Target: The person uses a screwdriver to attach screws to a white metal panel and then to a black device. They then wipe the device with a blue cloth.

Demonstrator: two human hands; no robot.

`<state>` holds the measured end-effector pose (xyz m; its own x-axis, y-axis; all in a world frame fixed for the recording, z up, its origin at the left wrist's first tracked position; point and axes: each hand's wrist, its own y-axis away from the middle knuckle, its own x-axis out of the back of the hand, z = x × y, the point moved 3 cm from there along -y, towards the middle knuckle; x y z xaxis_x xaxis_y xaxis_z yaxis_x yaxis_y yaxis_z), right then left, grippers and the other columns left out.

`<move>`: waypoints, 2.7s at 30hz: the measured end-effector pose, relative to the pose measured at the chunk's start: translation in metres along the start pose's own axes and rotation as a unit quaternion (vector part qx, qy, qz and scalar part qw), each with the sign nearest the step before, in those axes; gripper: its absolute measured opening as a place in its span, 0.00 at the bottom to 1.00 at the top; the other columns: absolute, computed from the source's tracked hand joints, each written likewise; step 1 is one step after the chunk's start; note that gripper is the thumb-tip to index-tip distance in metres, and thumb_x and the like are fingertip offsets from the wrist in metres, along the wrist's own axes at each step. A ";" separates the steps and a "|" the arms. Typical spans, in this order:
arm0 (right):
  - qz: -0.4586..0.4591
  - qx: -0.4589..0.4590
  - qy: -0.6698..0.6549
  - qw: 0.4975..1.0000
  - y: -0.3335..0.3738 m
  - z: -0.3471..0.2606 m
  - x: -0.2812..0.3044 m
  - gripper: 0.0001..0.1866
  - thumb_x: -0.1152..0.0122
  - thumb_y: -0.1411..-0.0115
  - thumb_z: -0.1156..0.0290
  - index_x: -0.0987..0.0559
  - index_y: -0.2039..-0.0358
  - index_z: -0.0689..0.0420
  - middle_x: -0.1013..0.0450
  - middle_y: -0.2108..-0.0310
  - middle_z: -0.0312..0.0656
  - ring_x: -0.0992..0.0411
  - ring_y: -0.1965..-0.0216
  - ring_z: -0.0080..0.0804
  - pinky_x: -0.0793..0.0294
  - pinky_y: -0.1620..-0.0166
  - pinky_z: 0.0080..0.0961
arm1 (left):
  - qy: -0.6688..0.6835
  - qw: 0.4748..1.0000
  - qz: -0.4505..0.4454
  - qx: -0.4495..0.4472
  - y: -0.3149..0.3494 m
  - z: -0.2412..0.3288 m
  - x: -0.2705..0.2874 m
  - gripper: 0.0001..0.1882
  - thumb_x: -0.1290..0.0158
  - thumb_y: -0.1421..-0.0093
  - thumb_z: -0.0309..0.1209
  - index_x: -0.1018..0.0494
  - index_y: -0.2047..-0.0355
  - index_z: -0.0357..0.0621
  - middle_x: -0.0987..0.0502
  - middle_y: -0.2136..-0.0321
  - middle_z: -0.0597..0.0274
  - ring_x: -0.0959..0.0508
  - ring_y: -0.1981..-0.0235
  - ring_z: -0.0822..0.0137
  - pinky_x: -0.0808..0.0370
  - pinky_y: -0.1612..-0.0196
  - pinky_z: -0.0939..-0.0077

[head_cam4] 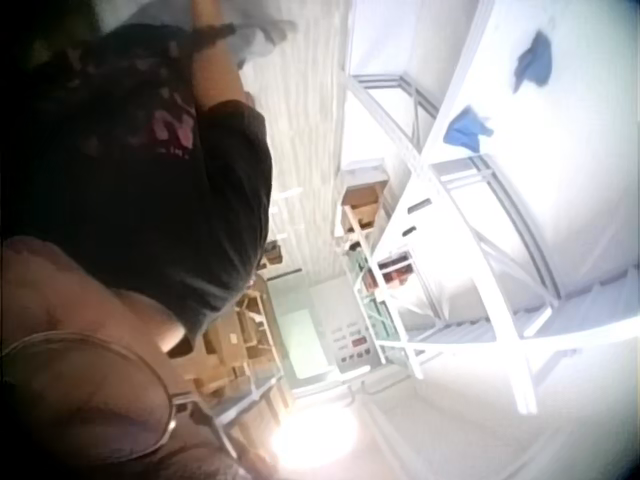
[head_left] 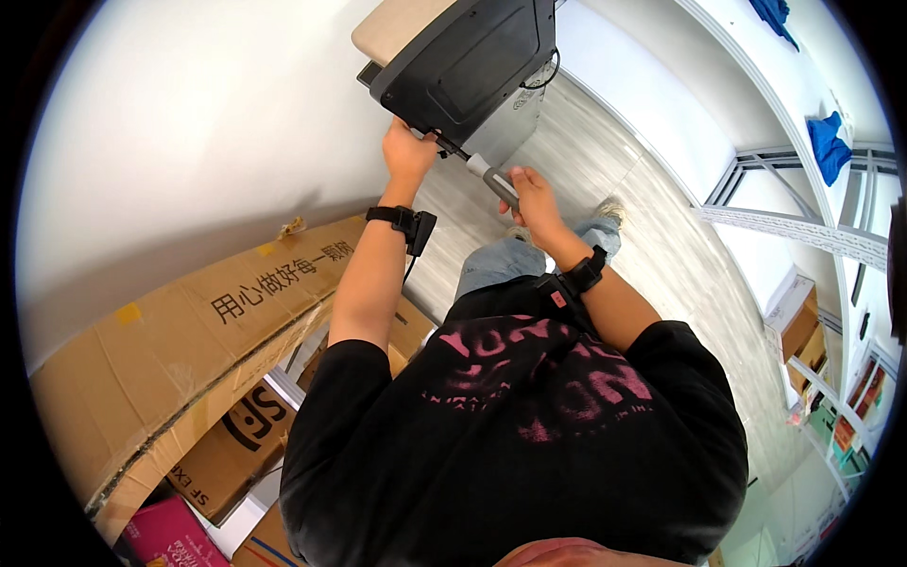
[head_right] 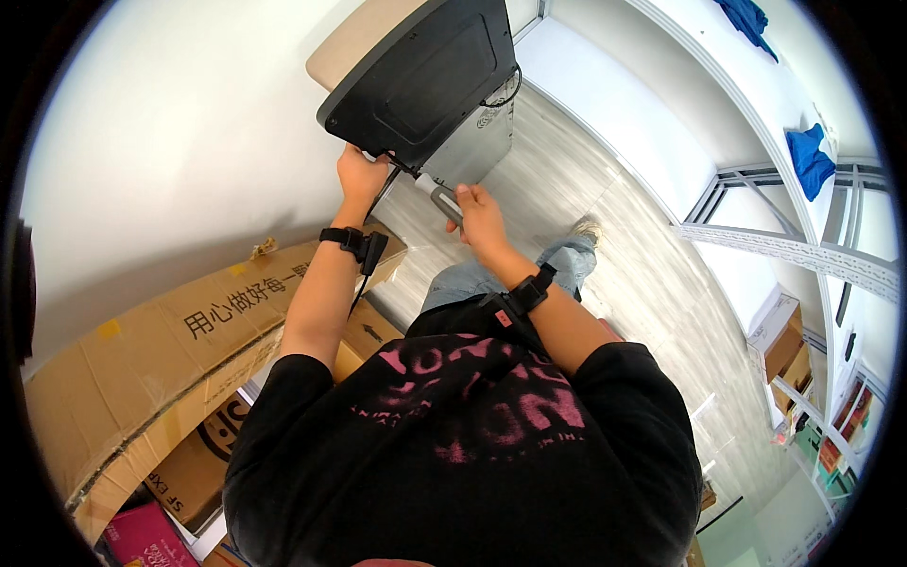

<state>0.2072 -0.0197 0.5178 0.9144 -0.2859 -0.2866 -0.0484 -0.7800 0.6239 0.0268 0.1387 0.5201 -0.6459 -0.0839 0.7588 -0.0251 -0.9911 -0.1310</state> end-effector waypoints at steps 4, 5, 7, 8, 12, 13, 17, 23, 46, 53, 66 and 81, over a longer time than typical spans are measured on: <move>0.064 0.104 0.104 0.987 0.005 0.017 -0.010 0.18 0.46 0.37 0.59 0.31 0.57 0.62 0.28 0.75 0.41 0.32 0.81 0.23 0.33 0.79 0.19 | 0.011 1.000 -0.021 0.012 0.007 -0.001 0.006 0.20 0.36 0.59 0.25 0.28 0.64 0.40 0.20 0.68 0.52 0.21 0.66 0.50 0.26 0.62 0.62; 0.074 0.118 0.111 0.984 0.009 0.017 -0.015 0.18 0.46 0.37 0.59 0.31 0.57 0.61 0.28 0.74 0.41 0.32 0.81 0.23 0.34 0.79 0.19 | 0.015 1.000 -0.012 0.005 0.009 -0.004 0.007 0.20 0.36 0.59 0.25 0.28 0.64 0.40 0.20 0.69 0.52 0.21 0.66 0.50 0.26 0.62 0.62; 0.050 0.072 0.060 0.994 0.015 0.017 -0.022 0.16 0.46 0.37 0.62 0.32 0.55 0.61 0.27 0.71 0.42 0.34 0.80 0.22 0.35 0.78 0.20 | 0.018 1.000 0.000 -0.003 0.011 -0.010 0.011 0.20 0.36 0.59 0.25 0.28 0.64 0.40 0.20 0.69 0.52 0.20 0.67 0.50 0.26 0.62 0.62; 0.036 0.047 0.029 0.998 0.013 0.019 -0.023 0.17 0.44 0.38 0.64 0.32 0.55 0.61 0.28 0.69 0.42 0.34 0.80 0.22 0.35 0.78 0.20 | 0.018 1.000 0.002 -0.003 0.011 -0.011 0.012 0.20 0.36 0.59 0.25 0.28 0.64 0.40 0.20 0.69 0.52 0.20 0.67 0.50 0.26 0.62 0.62; -0.028 -0.016 -0.020 0.999 0.006 0.024 -0.019 0.19 0.41 0.41 0.66 0.34 0.54 0.61 0.30 0.66 0.42 0.33 0.81 0.21 0.35 0.80 0.20 | 0.017 1.000 0.001 0.007 0.013 -0.013 0.016 0.20 0.36 0.59 0.25 0.27 0.64 0.40 0.20 0.69 0.53 0.20 0.67 0.50 0.26 0.62 0.63; -0.044 -0.022 -0.013 0.999 0.007 0.024 -0.019 0.19 0.41 0.40 0.66 0.34 0.53 0.61 0.30 0.66 0.41 0.33 0.82 0.21 0.35 0.80 0.19 | 0.020 1.000 -0.003 0.012 0.014 -0.013 0.017 0.20 0.36 0.59 0.25 0.27 0.64 0.40 0.20 0.69 0.53 0.20 0.67 0.50 0.26 0.62 0.63; -0.008 0.047 0.078 0.996 0.009 0.025 -0.024 0.17 0.46 0.37 0.60 0.32 0.55 0.59 0.29 0.70 0.40 0.34 0.83 0.20 0.37 0.82 0.18 | 0.028 1.000 -0.002 -0.002 0.015 -0.012 0.018 0.20 0.36 0.59 0.25 0.27 0.64 0.40 0.20 0.69 0.53 0.20 0.67 0.51 0.26 0.63 0.63; -0.004 0.001 -0.013 1.000 0.006 0.017 -0.018 0.19 0.39 0.41 0.62 0.32 0.55 0.60 0.31 0.68 0.38 0.35 0.83 0.20 0.37 0.81 0.17 | 0.025 0.998 -0.042 0.032 0.015 -0.013 0.021 0.20 0.35 0.58 0.25 0.27 0.63 0.39 0.20 0.70 0.53 0.20 0.69 0.54 0.26 0.64 0.65; -0.055 0.017 -0.014 0.998 0.006 0.010 -0.003 0.10 0.48 0.37 0.64 0.29 0.61 0.56 0.27 0.72 0.38 0.35 0.84 0.18 0.39 0.82 0.16 | 0.038 0.999 -0.016 -0.001 0.020 -0.014 0.022 0.14 0.39 0.54 0.29 0.27 0.67 0.37 0.22 0.79 0.51 0.21 0.79 0.56 0.26 0.69 0.67; -0.038 0.085 0.120 0.988 0.007 -0.007 -0.003 0.14 0.45 0.38 0.62 0.29 0.59 0.60 0.27 0.72 0.39 0.36 0.84 0.19 0.38 0.81 0.17 | 0.016 1.000 0.003 -0.009 0.024 -0.015 0.020 0.13 0.40 0.53 0.32 0.26 0.68 0.39 0.24 0.86 0.52 0.22 0.82 0.55 0.26 0.71 0.67; -0.096 0.008 0.080 0.992 -0.007 0.002 -0.005 0.21 0.44 0.40 0.56 0.31 0.57 0.62 0.29 0.72 0.40 0.32 0.81 0.24 0.34 0.80 0.21 | -0.003 0.999 0.031 -0.016 0.032 -0.008 0.022 0.15 0.41 0.51 0.33 0.25 0.66 0.36 0.26 0.86 0.55 0.24 0.84 0.61 0.28 0.75 0.70; -0.114 -0.044 0.062 0.991 -0.008 -0.012 0.006 0.16 0.46 0.38 0.59 0.28 0.61 0.60 0.28 0.73 0.39 0.31 0.82 0.22 0.39 0.81 0.19 | 0.032 0.998 0.038 -0.034 0.025 -0.019 0.005 0.14 0.43 0.51 0.32 0.26 0.66 0.37 0.21 0.75 0.50 0.22 0.82 0.55 0.26 0.74 0.66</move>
<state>0.2175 -0.0087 0.5196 0.9404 -0.0334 -0.3385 0.1945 -0.7637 0.6156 0.0083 0.1154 0.5086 -0.6949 -0.1494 0.7034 -0.0247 -0.9726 -0.2310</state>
